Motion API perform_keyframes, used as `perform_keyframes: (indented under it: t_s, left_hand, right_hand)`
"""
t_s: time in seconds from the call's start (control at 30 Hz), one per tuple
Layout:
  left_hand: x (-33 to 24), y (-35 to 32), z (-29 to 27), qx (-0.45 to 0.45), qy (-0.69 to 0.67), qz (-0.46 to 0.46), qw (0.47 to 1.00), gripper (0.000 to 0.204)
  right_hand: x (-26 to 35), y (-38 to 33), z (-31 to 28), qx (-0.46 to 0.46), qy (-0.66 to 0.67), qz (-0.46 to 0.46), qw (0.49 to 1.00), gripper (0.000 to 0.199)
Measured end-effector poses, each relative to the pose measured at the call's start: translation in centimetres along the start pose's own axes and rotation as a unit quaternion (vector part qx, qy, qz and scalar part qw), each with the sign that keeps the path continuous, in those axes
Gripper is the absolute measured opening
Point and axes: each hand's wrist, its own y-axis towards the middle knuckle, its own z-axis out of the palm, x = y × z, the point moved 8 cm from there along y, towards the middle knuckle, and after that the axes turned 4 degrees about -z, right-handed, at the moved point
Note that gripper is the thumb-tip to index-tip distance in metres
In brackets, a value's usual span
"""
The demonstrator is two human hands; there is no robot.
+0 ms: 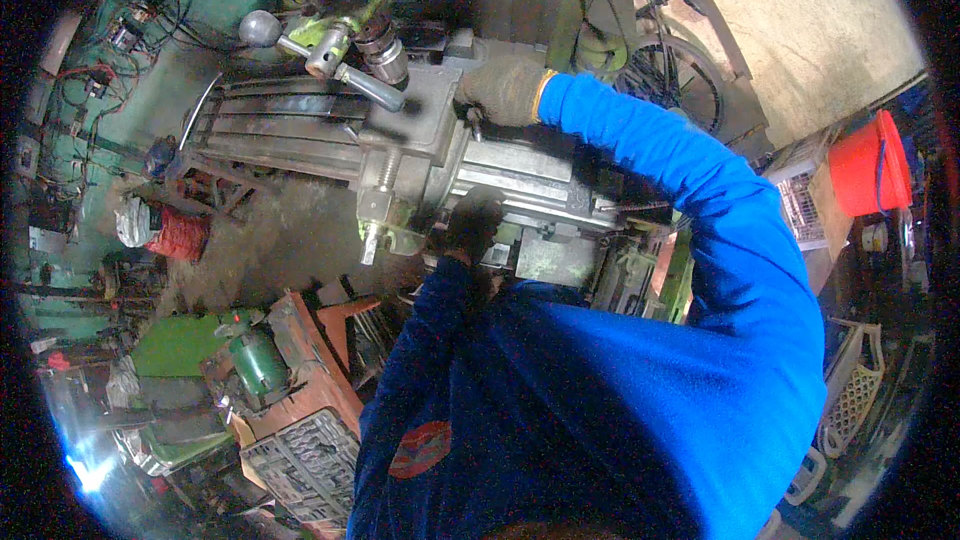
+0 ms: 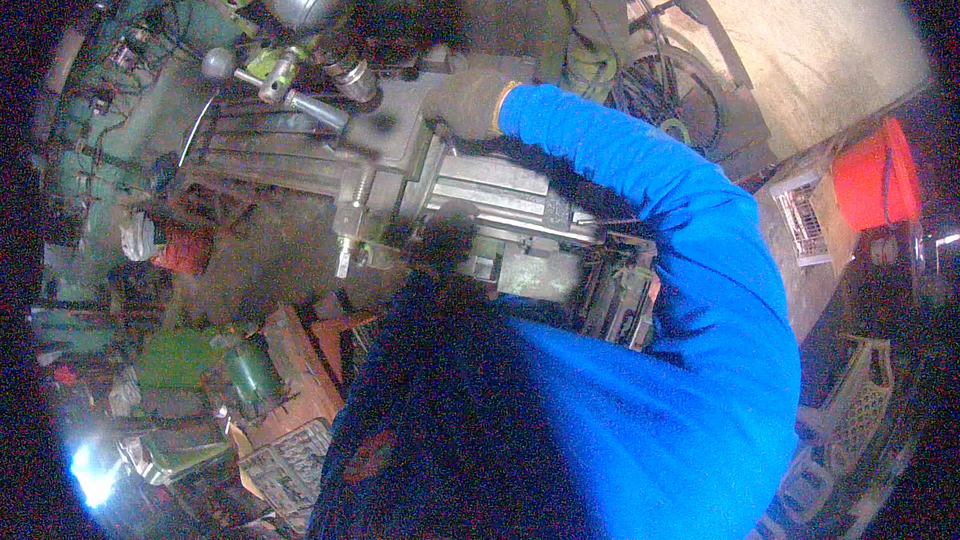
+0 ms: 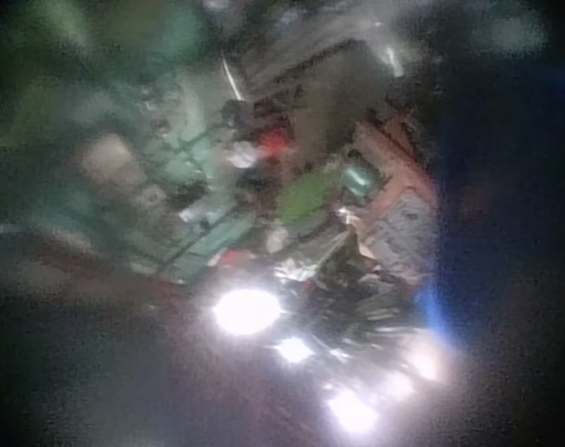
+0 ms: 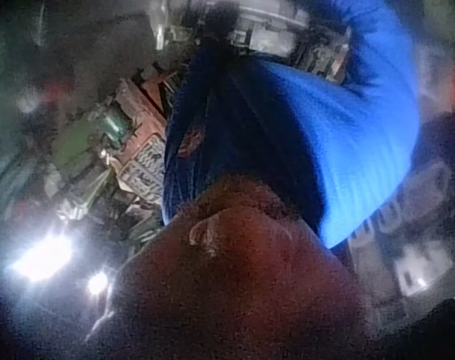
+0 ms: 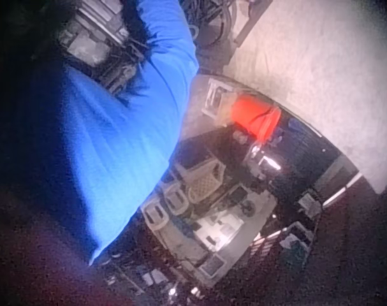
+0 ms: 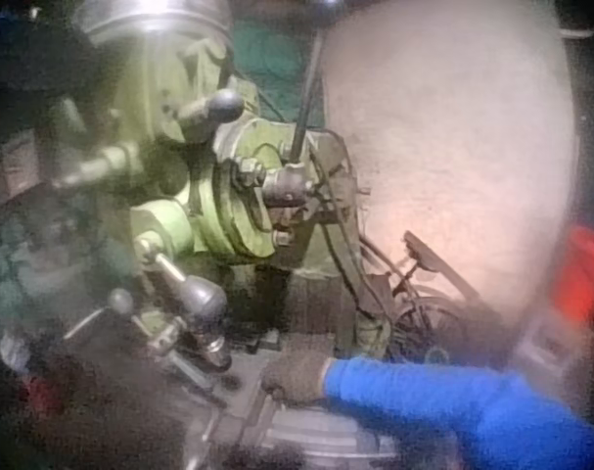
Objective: The person operates a milling machine in a workshop. They adjust the machine's controls and use a tool to work on a metal part secured in the machine's vise.
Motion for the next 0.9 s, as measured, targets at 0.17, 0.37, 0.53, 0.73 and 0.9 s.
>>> perform_keyframes:
  t_s: [0.17, 0.37, 0.53, 0.73, 0.9]
  left_hand:
    - [0.8, -0.7, -0.1, -0.082, 0.177, 0.154, 0.969, 0.022]
    - [-1.2, -0.7, -0.5, -0.088, 0.158, 0.125, 0.976, 0.023]
    - [1.0, -0.8, 0.3, -0.092, 0.182, 0.119, 0.972, 0.023]
    - [2.7, -0.3, 1.5, -0.120, 0.240, 0.221, 0.938, 0.023]
    - [4.7, 0.0, 2.0, -0.082, 0.210, 0.141, 0.964, 0.022]
  right_hand:
    - [2.7, 0.1, -3.4, 0.004, 0.001, 0.033, 0.999, 0.032]
    - [0.4, 0.8, 0.2, 0.013, 0.034, -0.032, 0.999, 0.048]
    - [2.2, 0.6, -2.1, 0.051, 0.023, 0.033, 0.998, 0.035]
    - [1.7, 0.2, -2.3, 0.018, 0.046, -0.019, 0.999, 0.045]
    - [1.5, 1.1, -1.2, 0.031, 0.025, 0.029, 0.999, 0.041]
